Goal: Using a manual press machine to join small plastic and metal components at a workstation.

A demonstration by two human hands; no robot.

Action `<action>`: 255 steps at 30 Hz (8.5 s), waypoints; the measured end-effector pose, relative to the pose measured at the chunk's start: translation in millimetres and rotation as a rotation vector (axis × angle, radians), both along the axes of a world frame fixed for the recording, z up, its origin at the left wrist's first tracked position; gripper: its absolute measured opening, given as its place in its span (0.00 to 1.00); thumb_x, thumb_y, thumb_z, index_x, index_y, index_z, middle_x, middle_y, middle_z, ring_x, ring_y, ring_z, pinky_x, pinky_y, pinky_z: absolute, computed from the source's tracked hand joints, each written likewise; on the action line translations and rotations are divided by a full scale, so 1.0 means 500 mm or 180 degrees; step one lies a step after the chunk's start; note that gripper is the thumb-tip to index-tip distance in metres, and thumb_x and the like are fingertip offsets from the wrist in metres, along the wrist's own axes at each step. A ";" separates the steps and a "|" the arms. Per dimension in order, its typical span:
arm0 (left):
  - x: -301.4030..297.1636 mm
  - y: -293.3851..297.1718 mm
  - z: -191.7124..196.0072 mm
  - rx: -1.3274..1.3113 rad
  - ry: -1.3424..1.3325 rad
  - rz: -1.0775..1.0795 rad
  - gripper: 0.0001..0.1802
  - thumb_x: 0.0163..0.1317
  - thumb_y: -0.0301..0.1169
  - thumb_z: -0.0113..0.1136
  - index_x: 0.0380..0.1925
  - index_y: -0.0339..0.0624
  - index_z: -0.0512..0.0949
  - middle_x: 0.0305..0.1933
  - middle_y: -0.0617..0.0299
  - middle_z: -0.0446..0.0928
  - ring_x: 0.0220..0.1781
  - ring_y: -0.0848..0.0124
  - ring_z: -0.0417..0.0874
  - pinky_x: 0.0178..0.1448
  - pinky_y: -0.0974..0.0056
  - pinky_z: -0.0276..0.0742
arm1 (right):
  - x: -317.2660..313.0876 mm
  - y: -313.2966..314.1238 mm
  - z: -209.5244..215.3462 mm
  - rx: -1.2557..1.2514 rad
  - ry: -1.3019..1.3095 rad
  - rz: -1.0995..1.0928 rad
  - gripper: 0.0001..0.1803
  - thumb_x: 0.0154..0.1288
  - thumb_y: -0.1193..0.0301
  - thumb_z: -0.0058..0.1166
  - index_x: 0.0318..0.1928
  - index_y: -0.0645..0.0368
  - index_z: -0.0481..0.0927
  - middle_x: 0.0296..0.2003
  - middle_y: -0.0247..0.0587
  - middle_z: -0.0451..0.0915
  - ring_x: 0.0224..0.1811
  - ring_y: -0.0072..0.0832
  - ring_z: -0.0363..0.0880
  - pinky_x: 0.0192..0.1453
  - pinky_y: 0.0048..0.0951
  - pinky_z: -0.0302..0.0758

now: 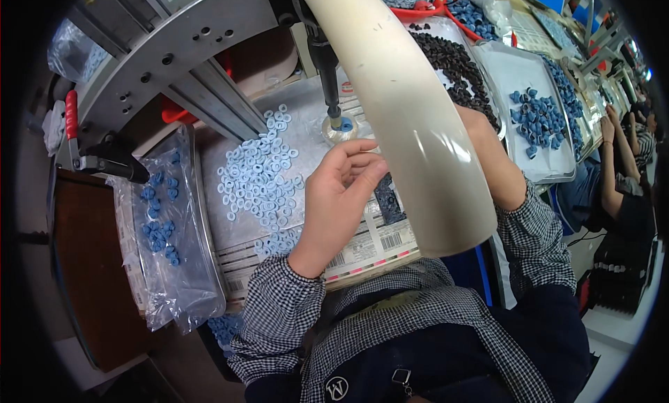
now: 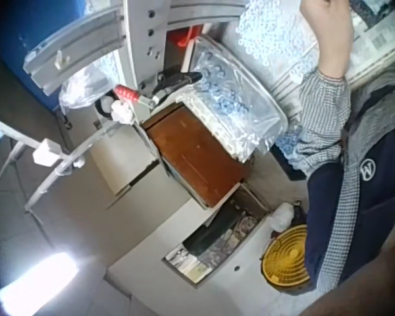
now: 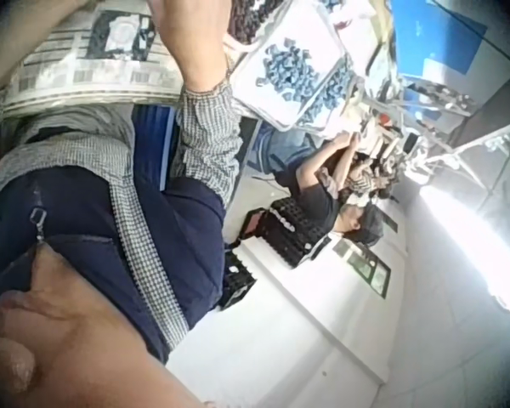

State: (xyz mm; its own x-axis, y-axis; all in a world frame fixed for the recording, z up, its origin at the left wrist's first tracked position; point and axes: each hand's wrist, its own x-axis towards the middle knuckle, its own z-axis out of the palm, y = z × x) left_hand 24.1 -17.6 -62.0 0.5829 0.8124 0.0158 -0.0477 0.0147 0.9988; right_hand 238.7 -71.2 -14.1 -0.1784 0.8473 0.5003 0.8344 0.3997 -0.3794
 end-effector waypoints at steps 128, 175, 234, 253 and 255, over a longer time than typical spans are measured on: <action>-0.104 -0.050 -0.029 -0.1685 -0.0706 0.0456 0.07 0.68 0.19 0.60 0.45 0.32 0.80 0.44 0.54 0.84 0.44 0.70 0.87 0.51 0.69 0.85 | -0.156 -0.038 -0.045 -0.1262 0.1253 0.0182 0.17 0.56 0.81 0.68 0.48 0.65 0.85 0.35 0.44 0.83 0.35 0.29 0.84 0.40 0.26 0.82; -0.206 -0.071 -0.046 -0.1733 -0.0953 0.0279 0.17 0.75 0.26 0.49 0.61 0.33 0.70 0.57 0.47 0.79 0.52 0.61 0.86 0.55 0.65 0.84 | -0.031 -0.089 -0.074 -0.1113 -0.0208 -0.0162 0.11 0.58 0.73 0.66 0.41 0.61 0.84 0.33 0.39 0.81 0.32 0.36 0.82 0.35 0.34 0.79; -0.090 0.007 0.039 0.1273 -0.0256 0.1442 0.20 0.63 0.19 0.62 0.56 0.37 0.81 0.52 0.54 0.85 0.50 0.67 0.87 0.54 0.64 0.84 | -0.045 -0.059 -0.031 -0.0596 0.1796 -0.0655 0.11 0.61 0.76 0.65 0.45 0.64 0.86 0.34 0.39 0.82 0.35 0.22 0.82 0.41 0.22 0.77; 0.081 0.180 0.485 0.3078 -0.1304 0.0461 0.19 0.70 0.22 0.55 0.60 0.35 0.77 0.50 0.57 0.82 0.50 0.71 0.82 0.59 0.67 0.76 | -0.064 0.172 -0.091 -0.0753 0.0287 0.0429 0.13 0.60 0.72 0.63 0.44 0.61 0.79 0.41 0.48 0.79 0.46 0.48 0.80 0.50 0.42 0.77; 0.026 0.200 0.443 0.3193 -0.1361 0.0520 0.20 0.71 0.24 0.55 0.61 0.33 0.75 0.56 0.50 0.81 0.60 0.62 0.82 0.68 0.59 0.75 | -0.018 0.127 -0.060 -0.0432 0.0224 0.0099 0.12 0.61 0.72 0.62 0.44 0.61 0.79 0.41 0.47 0.79 0.45 0.47 0.81 0.49 0.41 0.77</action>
